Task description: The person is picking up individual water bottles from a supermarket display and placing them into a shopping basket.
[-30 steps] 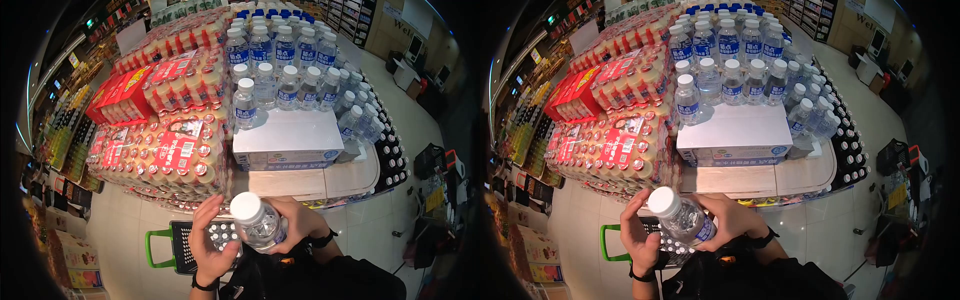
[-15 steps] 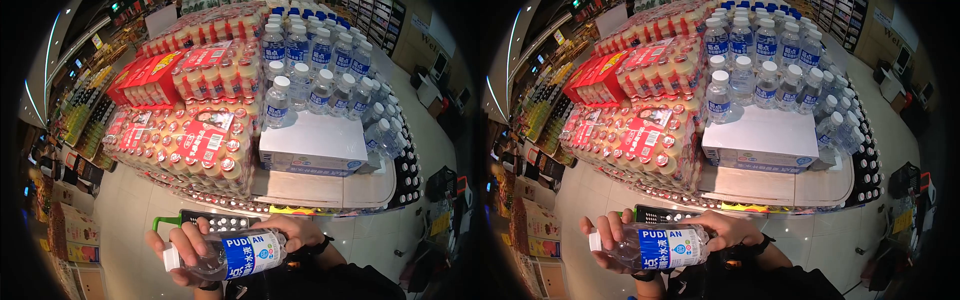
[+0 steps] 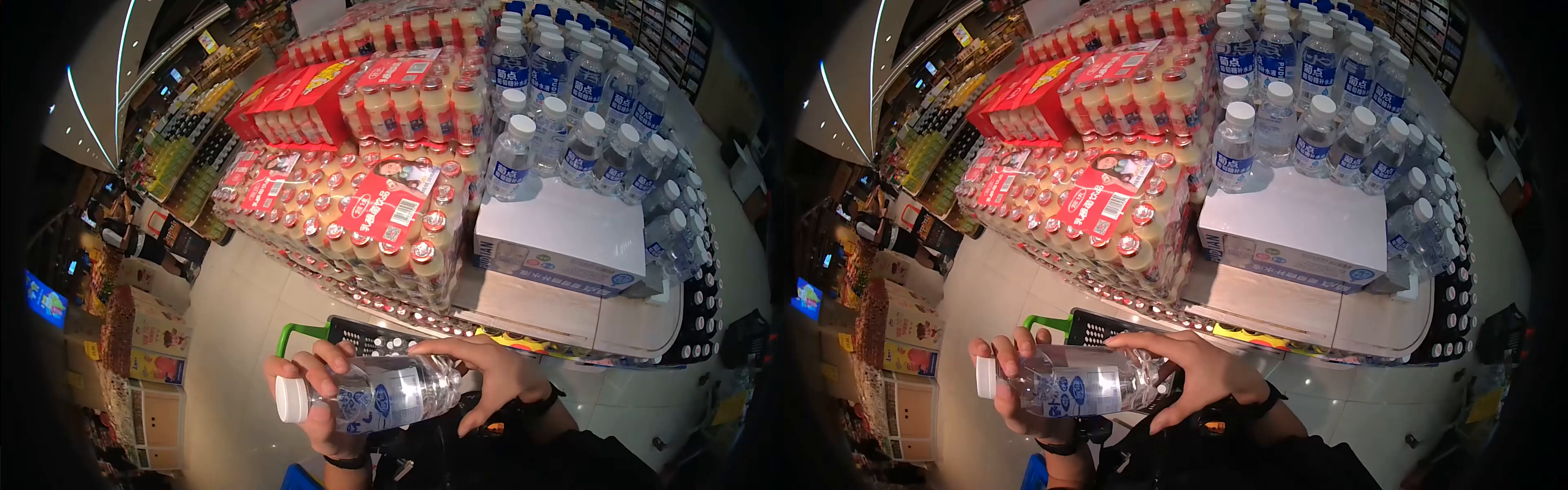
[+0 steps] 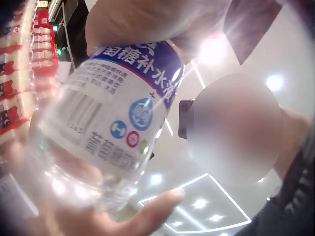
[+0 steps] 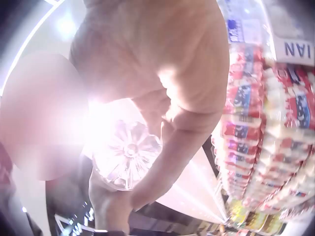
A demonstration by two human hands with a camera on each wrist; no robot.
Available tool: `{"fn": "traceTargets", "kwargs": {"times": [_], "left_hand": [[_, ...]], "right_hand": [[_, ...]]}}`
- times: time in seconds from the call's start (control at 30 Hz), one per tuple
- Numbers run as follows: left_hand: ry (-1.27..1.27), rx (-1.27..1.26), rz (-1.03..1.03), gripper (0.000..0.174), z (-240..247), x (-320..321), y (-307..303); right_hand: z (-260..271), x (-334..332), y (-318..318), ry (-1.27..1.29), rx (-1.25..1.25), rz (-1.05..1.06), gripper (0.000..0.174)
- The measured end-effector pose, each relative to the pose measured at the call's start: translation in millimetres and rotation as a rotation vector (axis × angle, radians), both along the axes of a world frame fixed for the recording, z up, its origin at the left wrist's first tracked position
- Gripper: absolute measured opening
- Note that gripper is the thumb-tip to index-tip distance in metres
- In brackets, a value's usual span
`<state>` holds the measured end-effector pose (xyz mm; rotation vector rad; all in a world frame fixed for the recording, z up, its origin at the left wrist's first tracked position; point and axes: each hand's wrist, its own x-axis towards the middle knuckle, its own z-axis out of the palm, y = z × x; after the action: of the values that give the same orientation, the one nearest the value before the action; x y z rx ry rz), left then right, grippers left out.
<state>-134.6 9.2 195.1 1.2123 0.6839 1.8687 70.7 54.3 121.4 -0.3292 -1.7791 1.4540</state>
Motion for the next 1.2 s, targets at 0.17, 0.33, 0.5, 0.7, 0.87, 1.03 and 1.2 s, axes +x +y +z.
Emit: {"fn": "traceTargets", "kwargs": {"times": [0.17,0.33,0.5,0.7,0.87,1.03,1.2], "left_hand": [[-0.1,0.214,-0.315,0.047,13,9,-9],[0.111,0.018,0.132,0.041,12,17,-13],[-0.078,-0.271,0.254,0.033,8,33,-19],[-0.141,0.189,-0.28,0.04,-2,28,-35],[0.075,0.022,0.052,0.048,-4,27,-46],[0.204,-0.33,0.224,0.082,-15,-19,-68],[0.253,-0.398,0.325,0.084,-26,-45,-103]], "right_hand": [[-25,0,5,0.012,-0.236,0.491,0.099],[19,12,-22,-0.132,0.035,-0.181,0.086],[8,18,-35,-0.198,0.163,-0.408,0.087],[-16,25,-7,0.043,-0.261,0.539,0.106],[-4,17,-24,-0.127,-0.07,0.315,0.095],[8,-15,-34,-0.132,0.28,-0.275,0.077],[6,-54,-29,-0.084,0.234,-0.039,0.081]]}}
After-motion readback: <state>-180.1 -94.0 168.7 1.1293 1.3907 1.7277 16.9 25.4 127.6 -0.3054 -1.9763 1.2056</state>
